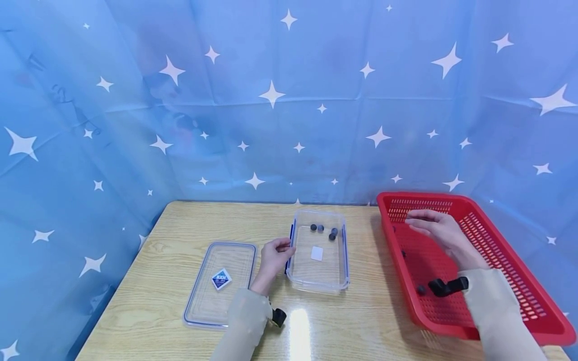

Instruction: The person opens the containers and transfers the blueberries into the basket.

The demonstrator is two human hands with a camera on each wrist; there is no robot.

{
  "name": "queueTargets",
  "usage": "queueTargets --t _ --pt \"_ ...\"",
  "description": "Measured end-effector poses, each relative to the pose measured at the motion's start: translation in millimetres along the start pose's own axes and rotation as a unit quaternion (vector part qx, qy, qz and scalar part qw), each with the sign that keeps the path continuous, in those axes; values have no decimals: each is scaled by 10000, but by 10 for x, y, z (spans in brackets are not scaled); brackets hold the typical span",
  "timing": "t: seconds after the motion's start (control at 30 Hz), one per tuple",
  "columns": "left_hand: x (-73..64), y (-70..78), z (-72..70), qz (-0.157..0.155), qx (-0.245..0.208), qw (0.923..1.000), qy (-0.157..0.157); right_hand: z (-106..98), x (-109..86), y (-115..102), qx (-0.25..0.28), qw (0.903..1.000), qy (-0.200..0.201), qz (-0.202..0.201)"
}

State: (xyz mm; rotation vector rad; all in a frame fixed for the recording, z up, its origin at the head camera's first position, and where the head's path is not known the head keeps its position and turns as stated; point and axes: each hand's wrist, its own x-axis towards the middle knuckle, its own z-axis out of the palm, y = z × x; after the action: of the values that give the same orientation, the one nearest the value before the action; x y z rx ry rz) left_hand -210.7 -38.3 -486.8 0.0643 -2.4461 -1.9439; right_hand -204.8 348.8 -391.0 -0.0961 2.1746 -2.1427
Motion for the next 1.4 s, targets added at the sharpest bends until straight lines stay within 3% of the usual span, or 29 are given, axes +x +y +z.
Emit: queueTargets --t 0.1,0.2,0.43,0.63,0.73,1.07,1.2,1.4 --pt "2 1 0 -33 -22 10000 -10 103 126 12 26 9998 -135 -163" --pt "0 -3 0 -55 -27 10000 -16 217 219 -3 -377 9991 -105 -160" --pt "-2 -23 -3 8 -55 10000 -34 583 350 -163 -1154 9929 83 258" --pt "-1 -27 -2 62 -107 9999 -33 850 481 -151 -1560 9867 -17 452" --pt "-2 -20 -4 89 -69 9999 -17 958 548 -111 -1467 9879 -101 487" --pt "-2 -21 -1 50 -33 10000 -15 1273 705 81 -432 9954 -395 763" --pt "9 -37 5 33 -36 10000 -8 1400 739 170 -517 9935 -381 944" --pt "19 -46 7 42 -40 10000 12 1633 815 300 -795 9925 -168 910"
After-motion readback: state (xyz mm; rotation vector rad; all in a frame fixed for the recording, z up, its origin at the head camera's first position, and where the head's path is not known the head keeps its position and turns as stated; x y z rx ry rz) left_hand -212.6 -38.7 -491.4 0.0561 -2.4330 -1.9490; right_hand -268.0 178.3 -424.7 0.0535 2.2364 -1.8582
